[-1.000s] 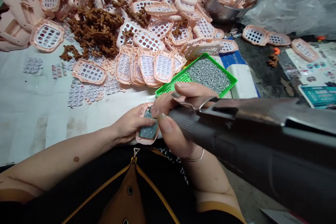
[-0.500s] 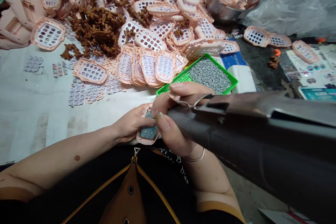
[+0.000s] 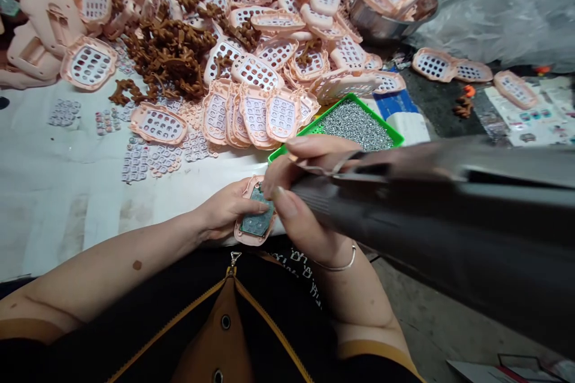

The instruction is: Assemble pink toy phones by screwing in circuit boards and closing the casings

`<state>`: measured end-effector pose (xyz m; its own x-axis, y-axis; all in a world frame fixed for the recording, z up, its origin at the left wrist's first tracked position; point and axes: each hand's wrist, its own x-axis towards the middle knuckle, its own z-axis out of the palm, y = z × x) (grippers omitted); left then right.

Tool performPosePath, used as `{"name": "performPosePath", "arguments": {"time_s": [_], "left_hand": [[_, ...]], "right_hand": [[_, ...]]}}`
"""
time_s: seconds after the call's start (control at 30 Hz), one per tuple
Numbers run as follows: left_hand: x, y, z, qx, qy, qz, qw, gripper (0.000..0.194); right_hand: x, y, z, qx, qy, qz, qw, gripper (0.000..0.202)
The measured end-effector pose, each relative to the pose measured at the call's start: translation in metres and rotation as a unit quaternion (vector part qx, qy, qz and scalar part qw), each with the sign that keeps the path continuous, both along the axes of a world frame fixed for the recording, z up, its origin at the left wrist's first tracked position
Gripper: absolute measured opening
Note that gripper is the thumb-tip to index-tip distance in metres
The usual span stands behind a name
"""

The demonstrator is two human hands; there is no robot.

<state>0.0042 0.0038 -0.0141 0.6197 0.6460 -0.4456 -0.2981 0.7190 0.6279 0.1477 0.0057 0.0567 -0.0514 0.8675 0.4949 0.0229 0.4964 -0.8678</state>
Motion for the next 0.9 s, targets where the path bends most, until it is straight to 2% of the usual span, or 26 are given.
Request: {"name": "performPosePath", "arguments": {"time_s": [0.07, 0.17, 0.27, 0.37, 0.53, 0.8, 0.9], "left_hand": [[-0.001, 0.000, -0.003, -0.008, 0.004, -0.005, 1.000, 0.042], [-0.002, 0.000, -0.005, -0.015, 0.013, -0.013, 1.000, 0.039], [-0.003, 0.001, -0.003, -0.022, 0.029, -0.018, 0.999, 0.038], [-0.004, 0.001, 0.002, -0.029, 0.041, -0.017, 0.999, 0.040], [-0.003, 0.002, 0.011, -0.041, 0.070, -0.007, 0.997, 0.043], [-0.002, 0.003, 0.013, -0.053, 0.073, 0.002, 0.996, 0.041], [-0.002, 0.002, 0.015, -0.061, 0.056, 0.023, 0.996, 0.041]], "right_hand": [[0.004, 0.001, 0.009, 0.069, 0.071, -0.047, 0.994, 0.018], [0.024, 0.007, 0.008, 0.100, 0.109, -0.119, 0.982, 0.007], [0.051, 0.018, -0.007, 0.127, 0.102, -0.204, 0.965, 0.022], [0.070, 0.028, -0.026, 0.119, 0.070, -0.260, 0.956, 0.023], [0.076, 0.040, -0.044, 0.104, 0.068, -0.269, 0.955, 0.027], [0.078, 0.048, -0.053, 0.086, 0.083, -0.249, 0.961, 0.029], [0.075, 0.048, -0.049, 0.094, 0.071, -0.259, 0.959, 0.029]]}}
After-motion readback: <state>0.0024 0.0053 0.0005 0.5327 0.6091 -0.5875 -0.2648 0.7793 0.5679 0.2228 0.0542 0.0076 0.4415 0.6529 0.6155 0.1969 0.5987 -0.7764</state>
